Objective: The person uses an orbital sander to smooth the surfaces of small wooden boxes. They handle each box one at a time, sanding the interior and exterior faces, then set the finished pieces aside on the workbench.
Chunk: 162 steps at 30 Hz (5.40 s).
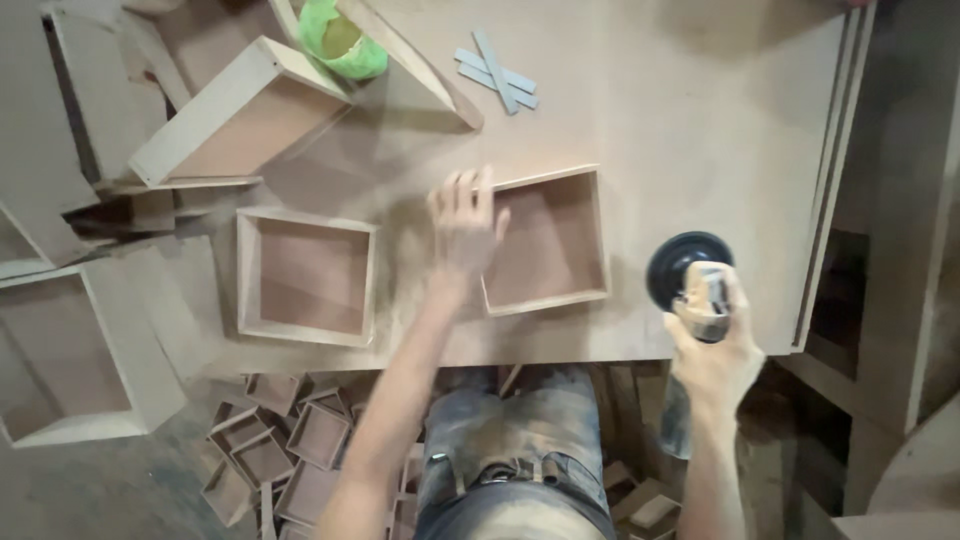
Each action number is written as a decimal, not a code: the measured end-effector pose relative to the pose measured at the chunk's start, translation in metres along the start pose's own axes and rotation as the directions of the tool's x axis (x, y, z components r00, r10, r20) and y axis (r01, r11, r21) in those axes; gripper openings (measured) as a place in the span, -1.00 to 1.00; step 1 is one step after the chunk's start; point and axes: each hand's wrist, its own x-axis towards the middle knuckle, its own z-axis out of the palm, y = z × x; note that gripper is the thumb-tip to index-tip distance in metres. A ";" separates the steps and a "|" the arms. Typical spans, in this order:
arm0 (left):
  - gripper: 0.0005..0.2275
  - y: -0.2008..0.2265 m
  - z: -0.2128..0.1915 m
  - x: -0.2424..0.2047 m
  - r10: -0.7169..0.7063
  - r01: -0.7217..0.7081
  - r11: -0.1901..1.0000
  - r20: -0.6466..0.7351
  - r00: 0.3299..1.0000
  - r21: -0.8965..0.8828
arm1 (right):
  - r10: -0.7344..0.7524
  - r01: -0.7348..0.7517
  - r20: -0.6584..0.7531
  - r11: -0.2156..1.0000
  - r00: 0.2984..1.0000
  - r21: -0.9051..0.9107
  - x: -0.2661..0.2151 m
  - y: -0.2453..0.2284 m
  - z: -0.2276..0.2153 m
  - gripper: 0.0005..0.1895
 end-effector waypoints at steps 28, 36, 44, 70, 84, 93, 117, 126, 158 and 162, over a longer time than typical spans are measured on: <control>-0.97 0.003 0.038 0.000 0.143 -0.130 0.987 0.146 0.979 -0.094 | -0.191 0.189 0.083 0.982 0.978 0.028 0.017 -0.050 0.053 -0.19; -0.95 0.004 0.040 -0.001 0.153 -0.137 0.985 0.151 0.977 -0.106 | -0.114 0.111 0.039 0.992 0.993 0.059 -0.029 -0.014 0.040 -0.14; -0.94 0.004 0.046 -0.006 0.172 -0.155 0.982 0.161 0.972 -0.110 | -0.074 0.076 -0.031 0.995 0.997 0.061 -0.073 0.022 0.031 -0.14; -0.83 0.020 -0.004 0.137 0.261 0.184 0.927 0.914 0.309 -0.327 | -0.244 0.253 0.213 0.967 0.946 -0.017 -0.149 -0.040 0.097 -0.23; -0.79 0.000 -0.003 0.137 0.290 0.277 0.878 0.895 0.340 -0.390 | -0.310 0.347 0.317 0.935 0.896 -0.066 -0.100 -0.114 0.150 -0.21; -0.79 0.004 -0.005 0.142 0.260 0.207 0.922 0.920 0.295 -0.327 | -0.345 0.363 0.281 0.932 0.895 -0.012 -0.116 -0.104 0.143 -0.18; -0.82 0.007 0.006 0.142 0.221 0.134 0.954 0.932 0.287 -0.268 | -0.299 0.322 0.282 0.946 0.912 -0.039 -0.117 -0.103 0.145 -0.18; -0.75 0.004 0.009 0.141 0.225 0.061 0.963 0.910 0.349 -0.261 | -0.280 0.327 0.340 0.941 0.898 -0.087 -0.098 -0.118 0.150 -0.18; -0.81 0.025 -0.009 0.139 0.170 -0.015 0.984 0.920 0.354 -0.176 | -0.149 0.178 0.171 0.970 0.974 -0.167 -0.191 0.008 0.094 -0.23; -0.81 0.023 0.001 0.135 0.187 -0.037 0.982 0.928 0.322 -0.185 | -0.129 0.134 0.076 0.989 0.989 -0.065 -0.195 0.029 0.078 -0.19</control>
